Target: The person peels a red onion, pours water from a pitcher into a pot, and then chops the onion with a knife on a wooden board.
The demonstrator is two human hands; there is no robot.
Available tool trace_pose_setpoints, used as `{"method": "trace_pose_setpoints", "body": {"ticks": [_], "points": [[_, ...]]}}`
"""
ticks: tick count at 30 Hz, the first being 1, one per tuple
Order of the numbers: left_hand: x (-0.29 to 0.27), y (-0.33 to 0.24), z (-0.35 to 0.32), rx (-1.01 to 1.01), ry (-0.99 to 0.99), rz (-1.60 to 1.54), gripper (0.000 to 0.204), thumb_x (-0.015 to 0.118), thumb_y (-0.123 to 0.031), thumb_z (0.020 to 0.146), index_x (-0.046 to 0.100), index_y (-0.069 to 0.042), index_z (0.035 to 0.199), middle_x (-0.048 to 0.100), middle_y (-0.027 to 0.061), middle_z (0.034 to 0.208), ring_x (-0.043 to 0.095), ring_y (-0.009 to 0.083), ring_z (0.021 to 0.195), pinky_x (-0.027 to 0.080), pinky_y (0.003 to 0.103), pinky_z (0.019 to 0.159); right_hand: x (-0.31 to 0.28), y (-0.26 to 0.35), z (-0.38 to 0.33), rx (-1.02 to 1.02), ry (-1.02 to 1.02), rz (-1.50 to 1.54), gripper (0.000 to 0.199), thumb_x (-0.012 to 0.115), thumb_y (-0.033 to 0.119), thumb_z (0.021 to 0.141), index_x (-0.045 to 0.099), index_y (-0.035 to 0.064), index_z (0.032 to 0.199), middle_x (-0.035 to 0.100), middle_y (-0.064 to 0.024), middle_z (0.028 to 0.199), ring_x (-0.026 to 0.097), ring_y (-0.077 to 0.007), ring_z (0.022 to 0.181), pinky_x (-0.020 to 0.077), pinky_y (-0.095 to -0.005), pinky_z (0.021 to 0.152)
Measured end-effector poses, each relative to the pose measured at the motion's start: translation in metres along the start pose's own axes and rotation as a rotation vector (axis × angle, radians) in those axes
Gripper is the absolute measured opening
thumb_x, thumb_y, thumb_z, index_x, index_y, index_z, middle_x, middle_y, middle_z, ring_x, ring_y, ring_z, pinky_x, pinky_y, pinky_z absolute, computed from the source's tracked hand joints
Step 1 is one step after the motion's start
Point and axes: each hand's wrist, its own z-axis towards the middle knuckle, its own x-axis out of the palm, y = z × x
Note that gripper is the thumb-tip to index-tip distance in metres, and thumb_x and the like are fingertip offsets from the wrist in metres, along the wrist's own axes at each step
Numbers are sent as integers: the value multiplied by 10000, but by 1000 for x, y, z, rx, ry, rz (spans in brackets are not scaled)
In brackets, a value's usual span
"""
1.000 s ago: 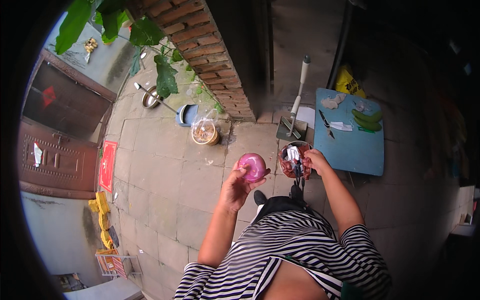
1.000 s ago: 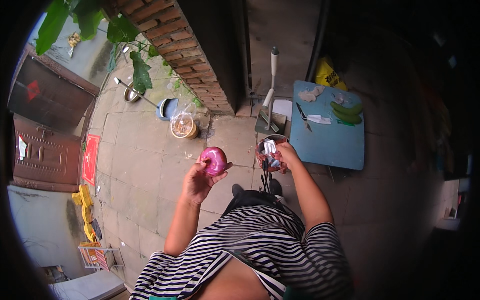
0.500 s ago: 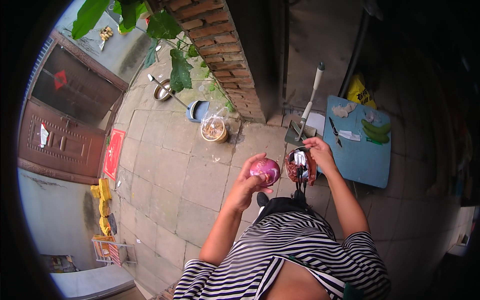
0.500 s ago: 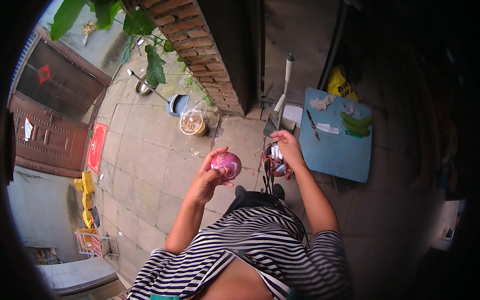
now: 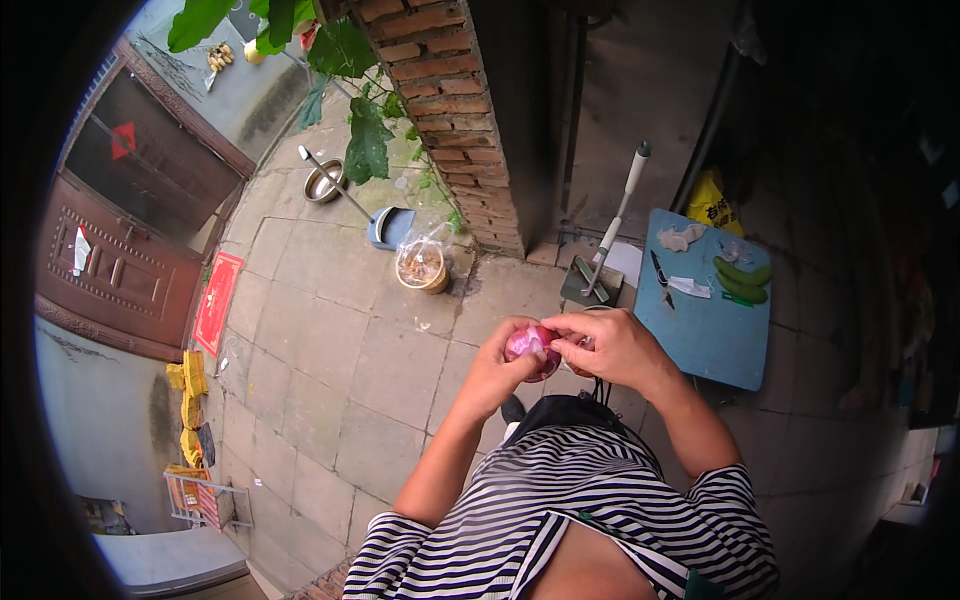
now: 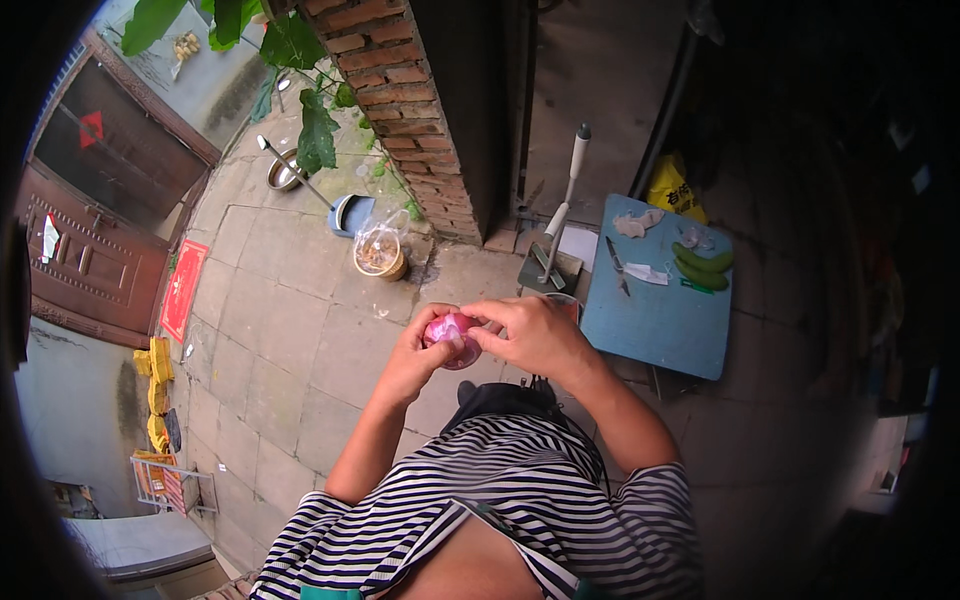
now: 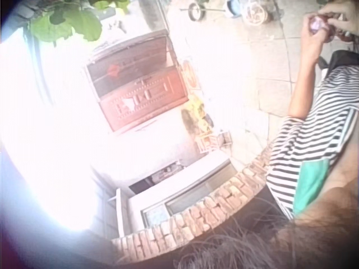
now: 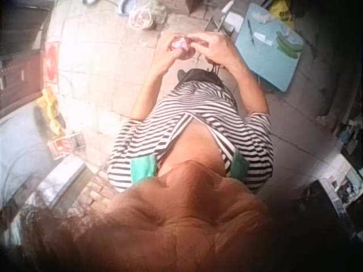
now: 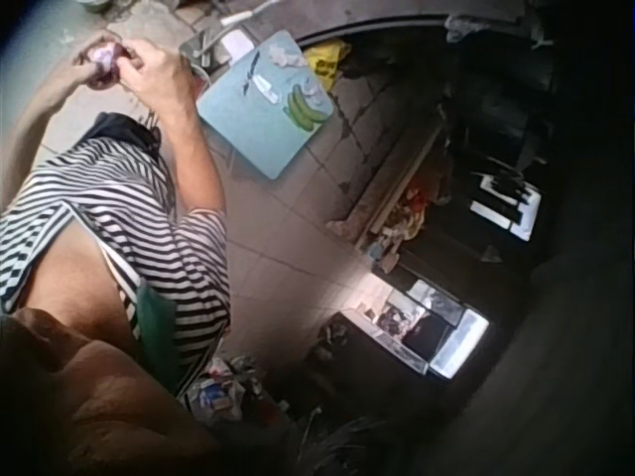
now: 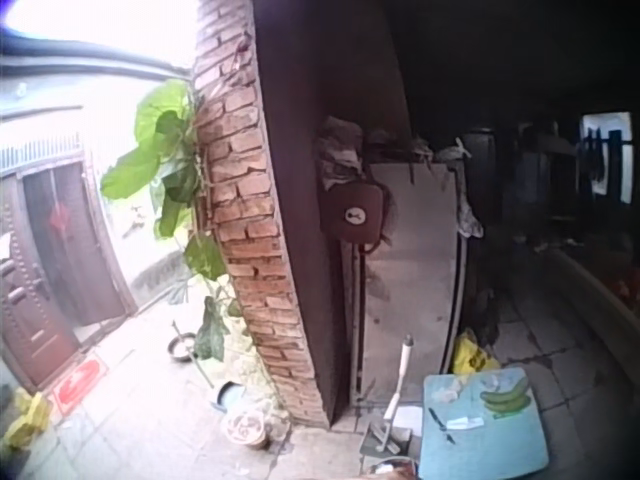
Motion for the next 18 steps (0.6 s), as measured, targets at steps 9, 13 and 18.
{"method": "trace_pose_setpoints", "body": {"ticks": [9,13,18], "points": [[0,-6,-2,-39,29,247,312,649,-131,806,548,-26,1082,591,22,899,557,85,802,480,238,710,7,0,-1,-190,11,-312,113,629,123,782,595,30,836,640,-137,720,660,-321,640,538,-399,582],[0,-6,-3,-61,21,252,298,643,-128,801,552,-23,1065,588,17,889,550,83,799,477,235,709,14,-4,-3,-297,7,-463,120,604,99,794,507,42,753,577,-125,644,642,-309,592,527,-385,525],[-6,0,-2,-41,27,256,295,637,-140,802,553,-17,1057,583,16,879,543,84,797,470,235,714,23,-11,-2,-350,-35,-483,133,601,75,783,484,42,728,560,-115,624,630,-291,556,516,-372,488]]}}
